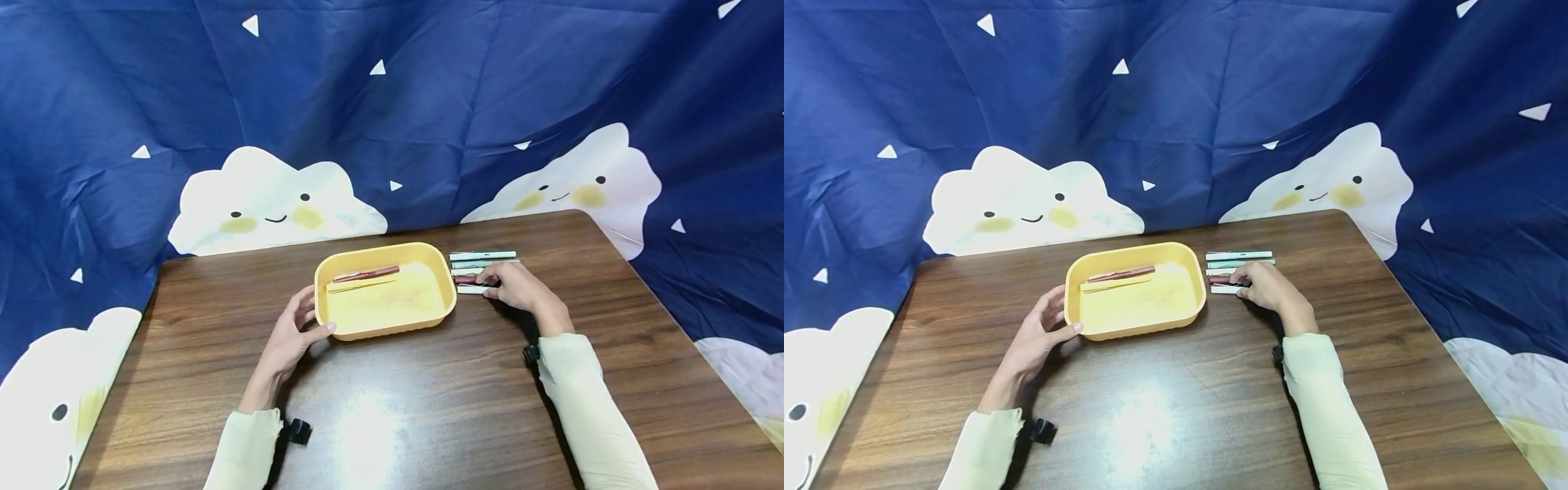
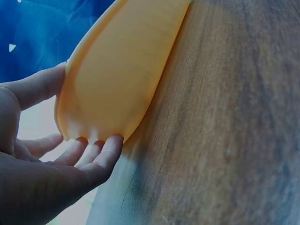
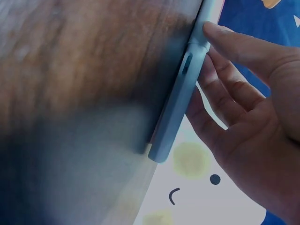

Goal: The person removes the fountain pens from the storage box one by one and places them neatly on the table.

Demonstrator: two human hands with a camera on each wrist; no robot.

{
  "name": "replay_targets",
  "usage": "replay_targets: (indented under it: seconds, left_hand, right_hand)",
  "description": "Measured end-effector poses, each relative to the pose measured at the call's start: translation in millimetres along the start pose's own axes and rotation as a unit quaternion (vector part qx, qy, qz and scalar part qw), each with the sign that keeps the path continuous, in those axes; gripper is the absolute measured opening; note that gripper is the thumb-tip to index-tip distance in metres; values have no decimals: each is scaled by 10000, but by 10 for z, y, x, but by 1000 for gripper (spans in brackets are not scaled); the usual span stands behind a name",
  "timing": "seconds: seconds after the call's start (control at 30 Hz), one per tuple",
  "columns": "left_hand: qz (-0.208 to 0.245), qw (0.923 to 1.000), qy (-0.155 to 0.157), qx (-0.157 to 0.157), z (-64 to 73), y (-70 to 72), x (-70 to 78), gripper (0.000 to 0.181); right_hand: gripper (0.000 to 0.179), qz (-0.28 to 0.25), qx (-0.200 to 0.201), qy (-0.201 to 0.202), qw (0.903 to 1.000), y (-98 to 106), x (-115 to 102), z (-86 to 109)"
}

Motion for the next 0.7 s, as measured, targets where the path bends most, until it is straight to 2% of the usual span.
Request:
replay_targets:
  seconds: [0.5,0.7]
  left_hand:
    - [11,10000,-40,17,-4,-6,-2,82]
    - [55,10000,-33,1,-2,-5,-1,82]
  right_hand:
    - [18,-236,250,-63,9994,43,-3,11]
    - [18,-337,355,-208,9986,69,10,21]
Point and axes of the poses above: each hand's wrist, its own z-axis away from the middle knuckle, its own y-axis out of the back of the hand, x = y × z, the point moved 5 cm from there along -z, towards the middle knuckle, and after that the axes turned 8 degrees about z, right-handed, at the moved point
